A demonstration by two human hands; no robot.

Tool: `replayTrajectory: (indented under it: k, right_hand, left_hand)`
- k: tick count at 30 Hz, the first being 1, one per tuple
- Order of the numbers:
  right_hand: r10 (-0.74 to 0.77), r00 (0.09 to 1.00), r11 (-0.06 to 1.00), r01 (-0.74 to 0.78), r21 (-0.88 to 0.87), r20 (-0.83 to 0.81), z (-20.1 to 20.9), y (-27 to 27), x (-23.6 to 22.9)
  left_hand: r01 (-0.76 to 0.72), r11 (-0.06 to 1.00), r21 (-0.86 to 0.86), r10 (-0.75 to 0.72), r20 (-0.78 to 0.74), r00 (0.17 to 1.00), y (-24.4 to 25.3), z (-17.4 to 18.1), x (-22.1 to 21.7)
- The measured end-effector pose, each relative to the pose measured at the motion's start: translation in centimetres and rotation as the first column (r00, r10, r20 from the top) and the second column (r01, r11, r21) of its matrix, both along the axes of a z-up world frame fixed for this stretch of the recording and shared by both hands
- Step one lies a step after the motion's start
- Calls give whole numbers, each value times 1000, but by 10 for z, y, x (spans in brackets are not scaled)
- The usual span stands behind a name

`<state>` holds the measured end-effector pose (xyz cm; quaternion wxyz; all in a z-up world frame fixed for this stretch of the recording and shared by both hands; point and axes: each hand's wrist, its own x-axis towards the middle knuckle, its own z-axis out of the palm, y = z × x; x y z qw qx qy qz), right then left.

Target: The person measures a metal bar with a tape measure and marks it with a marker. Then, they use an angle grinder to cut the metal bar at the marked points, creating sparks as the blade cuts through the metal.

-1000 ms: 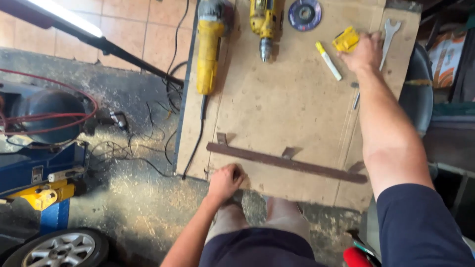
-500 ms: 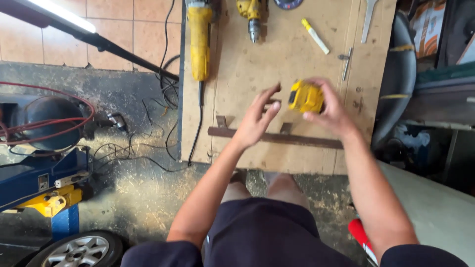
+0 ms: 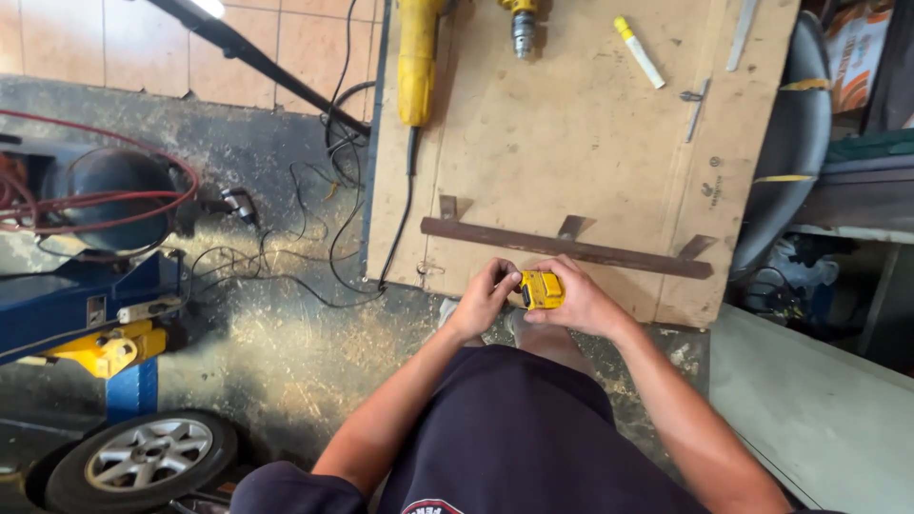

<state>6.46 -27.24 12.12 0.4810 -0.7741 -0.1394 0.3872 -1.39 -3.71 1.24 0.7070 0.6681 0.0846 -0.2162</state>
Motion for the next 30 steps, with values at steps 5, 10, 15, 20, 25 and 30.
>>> replayTrajectory:
  k: [5,10,15,20,25,30]
  right_hand:
    - [141,984,981,-123,-151,113,-28,15,-2]
    - [171,973,955,-125,-267,155,-59,11,0]
    - [158,982,895,-97,-434,106,-42,-2,11]
    - [163,981,818,-74,-570,108,-66,0,1]
    - [164,976,782,-41,-622,142,-68,15,10]
    - [165,981,746,-56,-664,103,-89,12,22]
  left_hand:
    - [-155,988,29,156,-45,987,34,-18,-25]
    - [-330,940,84,333,-33,942,92,-14,-3]
    - [-387,879,280,388,55,920,153,-87,20]
    - [-296,820,489,346,-13,938,145,-62,41]
    - [-198,713,673,331,-75,941,143,-52,58]
    - [-50,603,796,276,-149,950,149,-80,72]
